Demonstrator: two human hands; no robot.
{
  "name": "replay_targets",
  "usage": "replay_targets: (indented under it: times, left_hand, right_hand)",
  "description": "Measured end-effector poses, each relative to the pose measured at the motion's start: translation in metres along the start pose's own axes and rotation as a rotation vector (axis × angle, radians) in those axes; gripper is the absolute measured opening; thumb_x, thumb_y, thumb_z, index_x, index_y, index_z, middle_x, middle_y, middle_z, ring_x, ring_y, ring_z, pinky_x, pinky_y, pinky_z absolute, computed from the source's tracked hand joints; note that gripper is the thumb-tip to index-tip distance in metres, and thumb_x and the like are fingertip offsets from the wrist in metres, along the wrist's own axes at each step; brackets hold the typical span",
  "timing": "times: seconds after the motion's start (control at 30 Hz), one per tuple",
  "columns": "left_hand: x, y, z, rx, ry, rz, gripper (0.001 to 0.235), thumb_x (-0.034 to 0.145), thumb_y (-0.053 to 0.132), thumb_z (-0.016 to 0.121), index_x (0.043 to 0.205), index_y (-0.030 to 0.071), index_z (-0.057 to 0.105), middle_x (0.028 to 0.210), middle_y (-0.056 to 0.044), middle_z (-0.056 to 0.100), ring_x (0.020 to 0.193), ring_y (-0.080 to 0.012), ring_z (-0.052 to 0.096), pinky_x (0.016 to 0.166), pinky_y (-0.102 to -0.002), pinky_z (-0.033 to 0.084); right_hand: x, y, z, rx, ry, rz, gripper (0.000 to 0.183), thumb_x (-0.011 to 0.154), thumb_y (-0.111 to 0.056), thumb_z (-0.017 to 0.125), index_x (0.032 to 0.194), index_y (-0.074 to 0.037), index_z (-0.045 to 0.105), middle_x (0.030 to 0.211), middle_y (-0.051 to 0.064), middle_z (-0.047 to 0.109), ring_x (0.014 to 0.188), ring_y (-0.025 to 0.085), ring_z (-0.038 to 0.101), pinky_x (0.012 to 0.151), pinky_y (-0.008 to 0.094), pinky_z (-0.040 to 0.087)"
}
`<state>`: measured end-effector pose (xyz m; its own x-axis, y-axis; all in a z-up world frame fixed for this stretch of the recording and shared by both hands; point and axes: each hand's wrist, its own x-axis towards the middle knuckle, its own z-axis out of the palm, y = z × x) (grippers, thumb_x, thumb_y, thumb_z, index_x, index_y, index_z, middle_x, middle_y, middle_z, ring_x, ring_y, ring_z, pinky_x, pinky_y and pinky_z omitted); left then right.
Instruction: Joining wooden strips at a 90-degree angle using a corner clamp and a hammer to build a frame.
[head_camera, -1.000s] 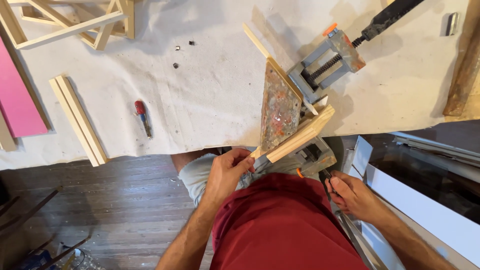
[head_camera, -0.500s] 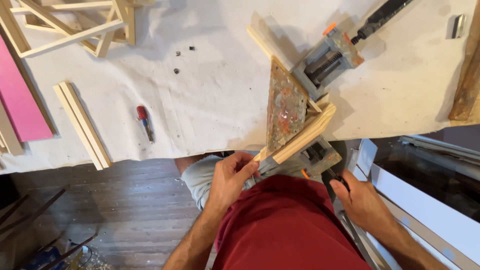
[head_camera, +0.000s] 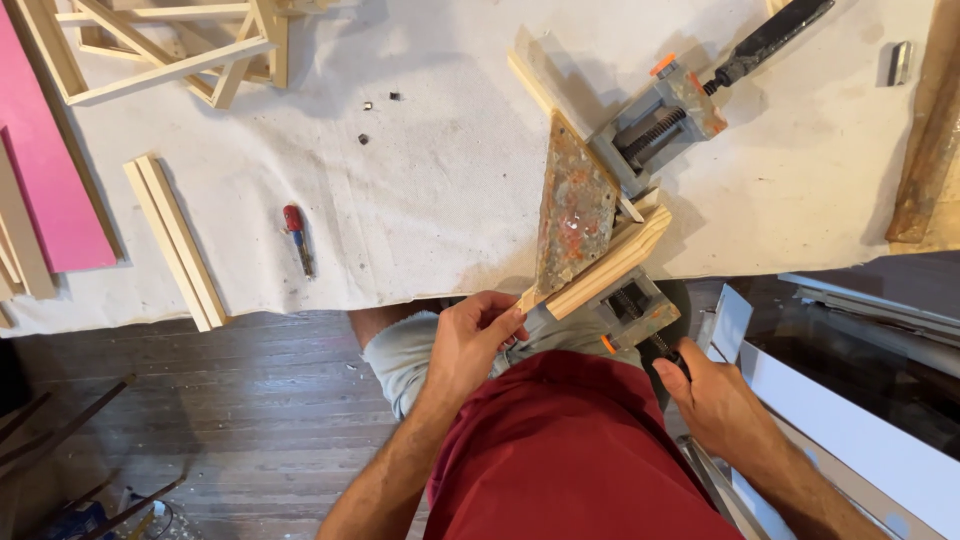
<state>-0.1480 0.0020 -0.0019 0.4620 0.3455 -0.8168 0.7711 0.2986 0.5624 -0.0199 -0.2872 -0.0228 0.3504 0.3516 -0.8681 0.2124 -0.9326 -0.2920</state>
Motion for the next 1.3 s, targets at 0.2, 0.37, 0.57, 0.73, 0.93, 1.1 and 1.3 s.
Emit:
replay_targets:
  times: [0.2,0.37,0.57,0.73,0.93,1.1,1.3]
  left_hand:
    - [-0.005,-0.001,-0.002,-0.017,-0.031,0.066,0.024,0.092,0.022,0.063,0.104,0.005,0.076,0.082,-0.003,0.081,0.072,-0.0079,0.064,0.067,-0.025,0.054]
    - [-0.014,0.008,-0.009,0.133,-0.023,0.049,0.039,0.089,0.040,0.072,0.116,0.012,0.078,0.093,0.001,0.078,0.080,-0.0083,0.061,0.067,-0.027,0.048]
    - [-0.009,0.003,-0.005,0.100,0.003,0.044,0.027,0.091,0.028,0.070,0.109,0.010,0.080,0.101,0.002,0.077,0.084,-0.0107,0.067,0.067,-0.028,0.059]
    - [0.003,-0.020,-0.003,0.019,0.053,0.164,0.024,0.088,0.022,0.077,0.106,0.005,0.081,0.084,-0.008,0.075,0.064,-0.0160,0.066,0.062,-0.029,0.055]
    - [0.014,-0.032,0.001,-0.034,0.081,0.249,0.024,0.086,0.018,0.082,0.105,0.003,0.082,0.077,-0.017,0.076,0.063,-0.0195,0.073,0.058,-0.029,0.057]
    - [0.011,-0.031,0.000,-0.047,0.091,0.279,0.026,0.085,0.019,0.084,0.104,0.002,0.082,0.075,-0.017,0.075,0.062,-0.0205,0.074,0.058,-0.030,0.058]
    - [0.005,-0.024,0.000,-0.025,0.016,0.327,0.030,0.090,0.015,0.077,0.113,-0.004,0.077,0.079,-0.021,0.073,0.070,-0.0238,0.074,0.069,-0.035,0.060]
  right_hand:
    - [-0.005,-0.012,-0.014,0.043,-0.038,0.099,0.062,0.099,-0.062,0.032,0.120,-0.008,0.055,0.055,0.008,0.049,0.054,0.022,0.043,0.057,0.043,0.036]
    - [-0.004,-0.009,-0.026,-0.103,0.414,-0.217,0.070,0.093,-0.057,0.054,0.134,-0.001,0.056,0.126,0.019,0.064,0.119,0.034,0.061,0.100,0.050,0.049]
    - [0.012,-0.103,-0.037,-0.250,0.817,-0.563,0.122,0.073,-0.074,0.070,0.146,0.019,0.040,0.153,0.037,0.042,0.144,0.047,0.041,0.123,0.052,0.034]
    - [0.029,-0.124,-0.021,-0.190,1.130,-0.750,0.098,0.062,-0.017,0.103,0.137,0.015,0.050,0.138,0.029,0.050,0.134,0.045,0.055,0.115,0.047,0.049]
    - [0.043,-0.111,-0.003,-0.157,1.212,-0.817,0.082,0.058,-0.012,0.101,0.128,0.008,0.064,0.124,0.020,0.060,0.121,0.040,0.066,0.103,0.044,0.057]
    - [0.044,-0.109,-0.004,-0.133,1.213,-0.838,0.079,0.057,-0.014,0.102,0.126,0.005,0.067,0.122,0.018,0.063,0.118,0.038,0.068,0.101,0.045,0.058]
    - [0.044,-0.105,-0.007,-0.106,1.184,-0.864,0.077,0.059,-0.014,0.099,0.126,0.005,0.066,0.121,0.018,0.062,0.117,0.039,0.067,0.100,0.044,0.058]
